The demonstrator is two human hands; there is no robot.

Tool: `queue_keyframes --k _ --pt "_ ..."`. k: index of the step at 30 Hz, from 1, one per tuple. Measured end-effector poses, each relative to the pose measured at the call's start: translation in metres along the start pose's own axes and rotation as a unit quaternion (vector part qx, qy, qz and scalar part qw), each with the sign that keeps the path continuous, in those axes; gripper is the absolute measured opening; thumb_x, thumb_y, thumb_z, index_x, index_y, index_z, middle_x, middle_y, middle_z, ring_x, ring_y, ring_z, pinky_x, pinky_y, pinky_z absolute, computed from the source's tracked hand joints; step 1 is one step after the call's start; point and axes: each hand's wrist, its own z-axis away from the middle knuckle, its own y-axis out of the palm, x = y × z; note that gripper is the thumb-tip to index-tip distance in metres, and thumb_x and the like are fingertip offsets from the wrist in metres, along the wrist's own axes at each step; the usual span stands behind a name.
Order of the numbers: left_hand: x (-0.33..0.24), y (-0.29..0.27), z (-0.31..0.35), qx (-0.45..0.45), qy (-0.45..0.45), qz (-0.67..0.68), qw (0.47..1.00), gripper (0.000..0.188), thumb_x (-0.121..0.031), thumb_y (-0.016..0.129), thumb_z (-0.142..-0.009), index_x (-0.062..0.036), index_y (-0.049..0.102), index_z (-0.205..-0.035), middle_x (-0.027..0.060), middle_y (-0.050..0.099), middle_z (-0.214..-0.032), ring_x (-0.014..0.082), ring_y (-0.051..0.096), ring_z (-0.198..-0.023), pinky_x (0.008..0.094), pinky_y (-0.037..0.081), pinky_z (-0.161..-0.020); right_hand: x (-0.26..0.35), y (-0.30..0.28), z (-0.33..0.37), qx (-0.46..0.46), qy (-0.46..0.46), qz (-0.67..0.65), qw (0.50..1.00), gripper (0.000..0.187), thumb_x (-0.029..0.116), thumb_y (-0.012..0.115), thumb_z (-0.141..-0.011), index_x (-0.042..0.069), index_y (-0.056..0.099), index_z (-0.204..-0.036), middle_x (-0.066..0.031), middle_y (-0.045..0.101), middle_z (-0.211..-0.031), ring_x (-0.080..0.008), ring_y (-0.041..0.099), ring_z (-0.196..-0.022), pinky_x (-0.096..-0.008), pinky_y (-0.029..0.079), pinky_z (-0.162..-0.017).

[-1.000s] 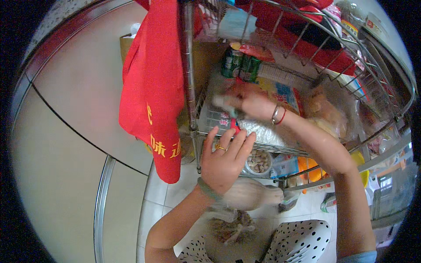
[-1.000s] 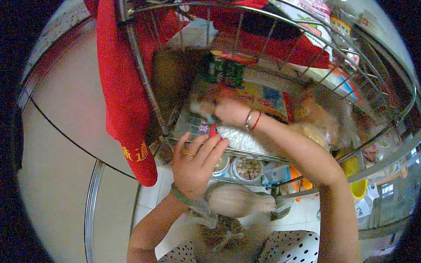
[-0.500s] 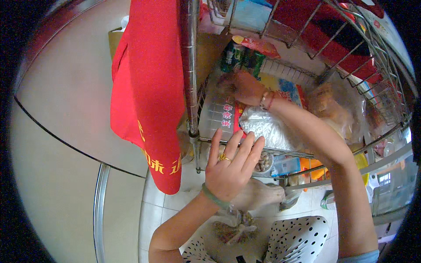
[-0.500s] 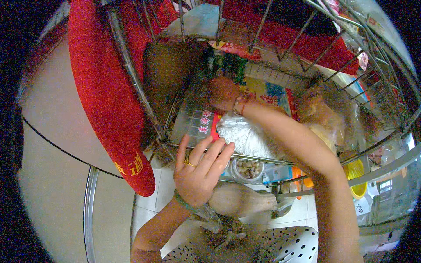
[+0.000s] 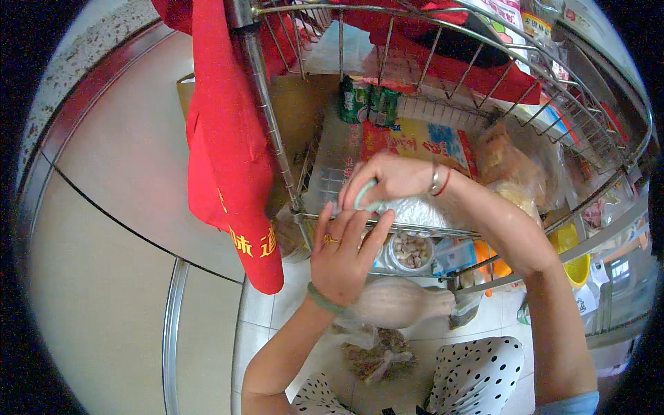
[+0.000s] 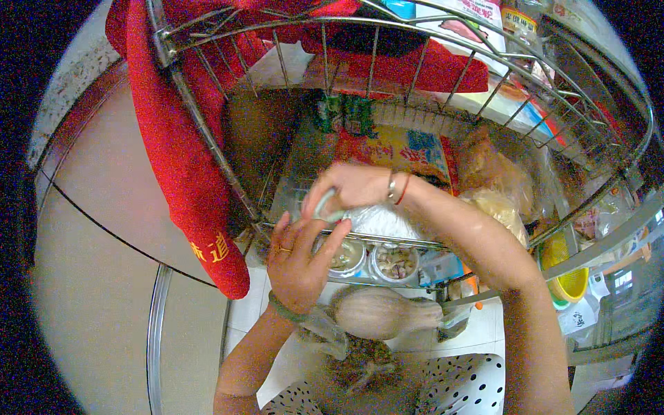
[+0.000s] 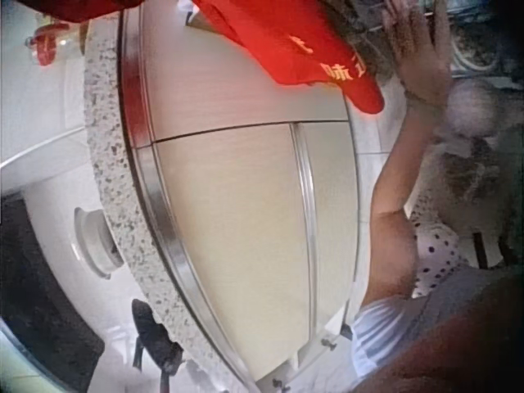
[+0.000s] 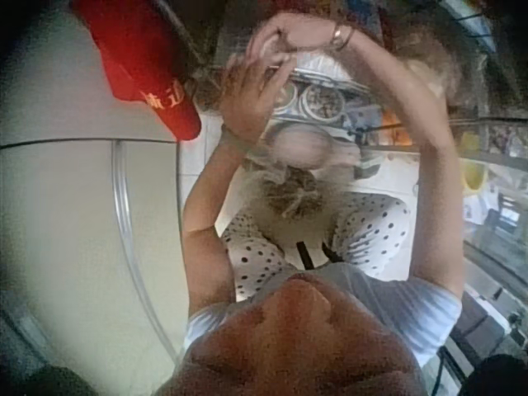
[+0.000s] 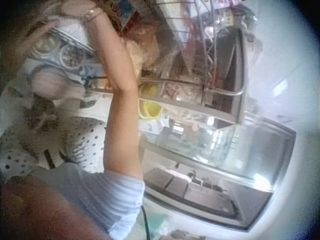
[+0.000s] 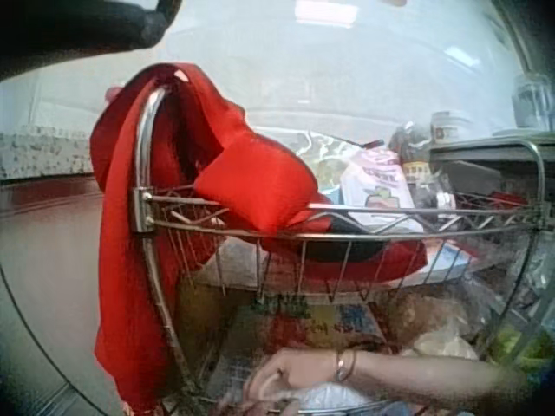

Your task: The person picks up a bag of nuts from the floor, walks to the kitchen, and opens the bag. They then move to a metal storage rack, where they rearrange various food items, including bread and packaged goods, before placing the opened bag of nuts on the floor.

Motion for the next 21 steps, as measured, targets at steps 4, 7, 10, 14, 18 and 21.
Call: queue_keyframes --k 4,7,10,14,18,21 --pt "-0.002 -0.002 -0.004 0.011 -0.008 -0.017 1.0 0.032 -0.024 0.071 -0.074 -0.0183 0.068 -0.105 0.0 0.059 -0.093 0.0208 0.058 -0.089 0.0431 0.045 -0.091 0.005 -0.049 0.031 -0.316 0.004 0.028 0.948 0.024 0.014 0.067 -0.082 0.008 0.07 -0.105 -0.0053 0.071 -0.1 -0.0146 0.066 -0.088 -0.0304 0.053 -0.077" --pt "-0.006 -0.007 -0.017 0.043 -0.042 0.012 0.998 0.025 -0.031 0.071 -0.08 -0.0162 0.067 -0.1 -0.0006 0.061 -0.092 0.0226 0.057 -0.087 0.0411 0.044 -0.082 -0.003 -0.085 0.066 -0.332 0.325 0.333 0.821 0.029 0.012 0.068 -0.077 0.012 0.072 -0.106 -0.0111 0.07 -0.103 -0.0215 0.067 -0.085 -0.0342 0.053 -0.079" --pt "-0.01 0.002 -0.039 0.108 -0.096 0.075 0.987 0.026 -0.031 0.069 -0.081 -0.014 0.067 -0.1 0.0015 0.062 -0.095 0.0241 0.058 -0.09 0.0413 0.043 -0.08 -0.051 -0.096 0.085 -0.411 0.373 0.375 0.742 0.028 0.017 0.067 -0.077 0.014 0.072 -0.104 -0.0135 0.069 -0.1 -0.0251 0.066 -0.082 -0.0356 0.053 -0.077" --pt "-0.006 0.018 -0.06 0.117 -0.059 0.102 0.986 0.032 -0.027 0.064 -0.086 -0.0104 0.063 -0.113 0.0113 0.059 -0.114 0.0291 0.055 -0.107 0.0428 0.043 -0.085 -0.08 -0.082 0.041 -0.355 0.295 0.538 0.705 0.027 0.016 0.062 -0.079 0.012 0.07 -0.105 -0.016 0.069 -0.095 -0.0329 0.065 -0.083 -0.0419 0.053 -0.075" --pt "-0.015 0.037 -0.075 0.123 -0.046 0.123 0.984 0.037 -0.024 0.061 -0.087 -0.0093 0.059 -0.121 0.0163 0.053 -0.125 0.0325 0.052 -0.113 0.0438 0.042 -0.091 -0.15 -0.094 0.059 -0.307 0.28 0.527 0.741 0.026 0.014 0.058 -0.081 0.01 0.068 -0.105 -0.0187 0.068 -0.093 -0.0395 0.065 -0.083 -0.0471 0.053 -0.073" --pt "-0.009 0.035 -0.067 0.18 -0.072 0.156 0.968 0.038 -0.029 0.06 -0.088 -0.0127 0.059 -0.122 0.0141 0.055 -0.123 0.031 0.049 -0.118 0.0445 0.042 -0.091 -0.143 -0.094 0.066 -0.282 0.429 0.495 0.701 0.026 0.013 0.057 -0.081 0.009 0.067 -0.105 -0.0193 0.067 -0.092 -0.0384 0.066 -0.085 -0.0472 0.054 -0.074"
